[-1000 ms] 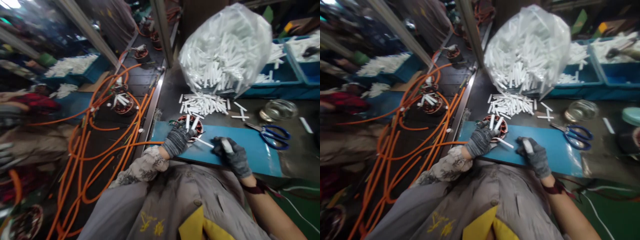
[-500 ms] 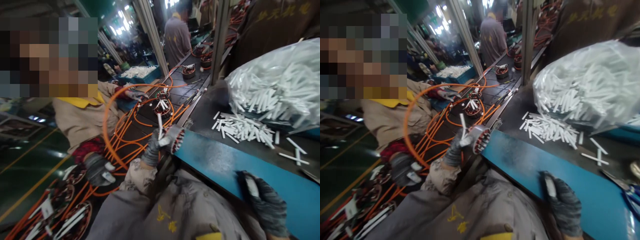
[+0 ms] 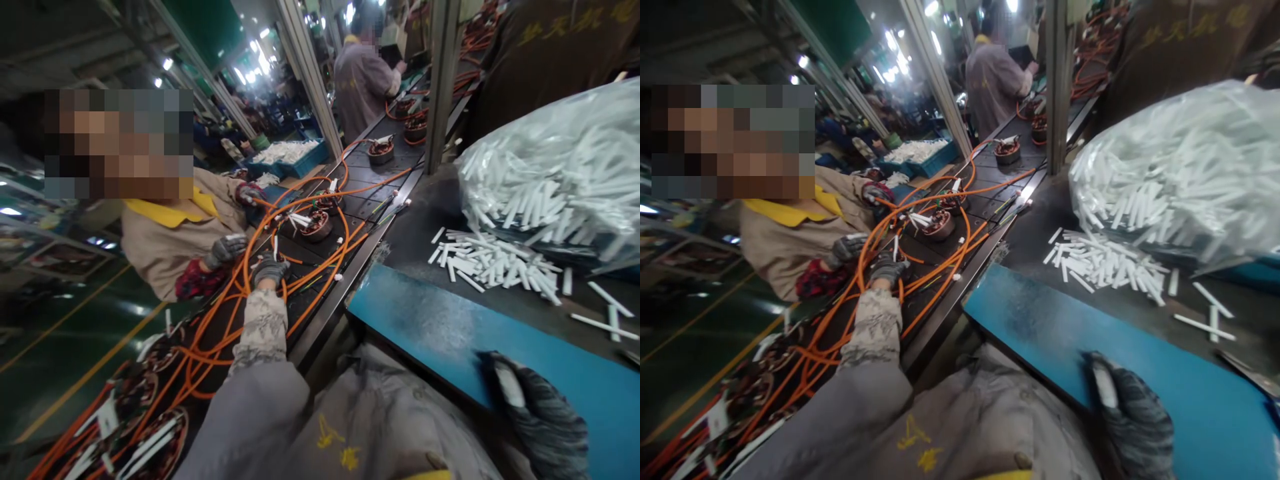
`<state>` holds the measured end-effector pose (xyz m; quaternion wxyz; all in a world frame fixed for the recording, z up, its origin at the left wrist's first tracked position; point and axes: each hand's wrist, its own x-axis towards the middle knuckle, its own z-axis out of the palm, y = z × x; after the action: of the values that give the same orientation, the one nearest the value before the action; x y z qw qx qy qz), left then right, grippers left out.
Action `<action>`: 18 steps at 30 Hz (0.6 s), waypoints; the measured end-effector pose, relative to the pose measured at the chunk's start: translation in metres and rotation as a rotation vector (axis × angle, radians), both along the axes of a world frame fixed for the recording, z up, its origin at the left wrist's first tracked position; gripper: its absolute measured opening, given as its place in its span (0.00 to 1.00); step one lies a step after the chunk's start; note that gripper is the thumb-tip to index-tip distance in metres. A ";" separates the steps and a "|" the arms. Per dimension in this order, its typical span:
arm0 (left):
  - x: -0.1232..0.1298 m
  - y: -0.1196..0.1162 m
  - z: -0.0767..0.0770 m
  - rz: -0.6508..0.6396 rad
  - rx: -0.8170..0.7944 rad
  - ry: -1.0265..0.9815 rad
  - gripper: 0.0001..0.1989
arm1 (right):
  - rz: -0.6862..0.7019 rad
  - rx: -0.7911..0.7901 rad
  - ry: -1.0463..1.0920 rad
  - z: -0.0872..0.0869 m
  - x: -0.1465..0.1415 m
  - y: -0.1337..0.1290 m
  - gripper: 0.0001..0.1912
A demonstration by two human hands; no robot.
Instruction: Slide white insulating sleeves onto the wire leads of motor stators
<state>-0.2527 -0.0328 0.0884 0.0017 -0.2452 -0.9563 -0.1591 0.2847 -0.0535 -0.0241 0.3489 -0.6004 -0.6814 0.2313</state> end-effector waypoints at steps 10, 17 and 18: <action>0.025 -0.002 -0.014 0.000 -0.307 0.115 0.41 | 0.019 -0.120 0.008 -0.010 0.007 -0.001 0.24; 0.073 -0.006 -0.006 -0.209 -0.393 0.206 0.39 | -0.113 -0.291 -0.011 0.011 -0.001 0.000 0.26; 0.080 -0.003 -0.004 -0.287 -0.371 0.254 0.37 | -0.101 -0.306 -0.022 0.013 -0.002 0.000 0.27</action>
<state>-0.1732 -0.0354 0.0847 0.0540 -0.3923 -0.9168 0.0525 0.2827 -0.0538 -0.0115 0.2572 -0.6826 -0.6109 0.3078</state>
